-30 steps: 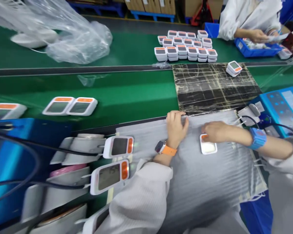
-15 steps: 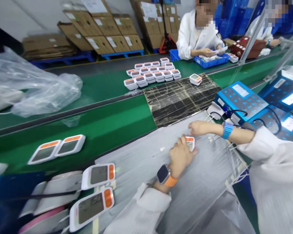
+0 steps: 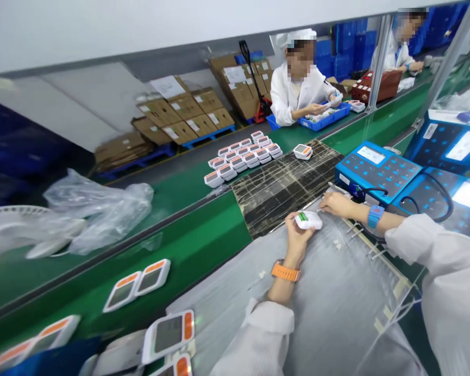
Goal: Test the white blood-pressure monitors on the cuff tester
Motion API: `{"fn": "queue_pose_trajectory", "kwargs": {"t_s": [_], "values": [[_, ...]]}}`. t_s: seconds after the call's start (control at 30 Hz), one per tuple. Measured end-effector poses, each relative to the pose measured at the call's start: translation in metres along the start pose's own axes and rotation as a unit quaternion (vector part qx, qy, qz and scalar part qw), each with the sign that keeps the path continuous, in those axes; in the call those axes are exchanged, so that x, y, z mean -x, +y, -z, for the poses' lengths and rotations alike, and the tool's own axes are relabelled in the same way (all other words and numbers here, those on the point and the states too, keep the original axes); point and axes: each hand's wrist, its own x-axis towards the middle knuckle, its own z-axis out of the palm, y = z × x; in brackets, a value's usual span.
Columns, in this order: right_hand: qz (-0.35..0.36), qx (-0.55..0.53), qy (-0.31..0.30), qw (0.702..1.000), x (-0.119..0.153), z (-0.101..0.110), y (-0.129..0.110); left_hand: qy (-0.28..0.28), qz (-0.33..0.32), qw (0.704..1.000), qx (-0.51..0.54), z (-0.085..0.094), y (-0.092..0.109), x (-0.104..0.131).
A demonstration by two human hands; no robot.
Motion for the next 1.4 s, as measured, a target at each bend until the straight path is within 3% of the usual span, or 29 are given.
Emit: {"fn": "queue_pose_trajectory", "kwargs": {"t_s": [0.1,0.33,0.73,0.93,1.17,1.4], "values": [[-0.026,-0.018,-0.021,0.999,-0.004,0.001,-0.005,-0.023,0.023,0.999,-0.024,0.007,-0.007,0.005],[-0.039,0.029,-0.021,0.999,-0.005,0.004,-0.026,-0.004,0.036,0.998,-0.049,0.007,-0.014,0.008],[-0.030,0.019,-0.015,0.999,-0.007,0.001,-0.028,-0.003,0.030,0.997,-0.066,0.006,-0.013,0.008],[0.008,0.055,-0.068,0.996,-0.013,0.009,-0.029,-0.004,0.023,0.997,-0.077,0.005,-0.014,0.008],[-0.001,-0.073,-0.112,0.991,0.003,0.020,-0.014,-0.028,0.022,0.997,-0.073,0.006,-0.011,0.007],[0.026,-0.028,-0.088,0.995,0.006,0.011,-0.018,-0.024,0.026,0.996,-0.083,0.004,-0.007,0.008]]}}
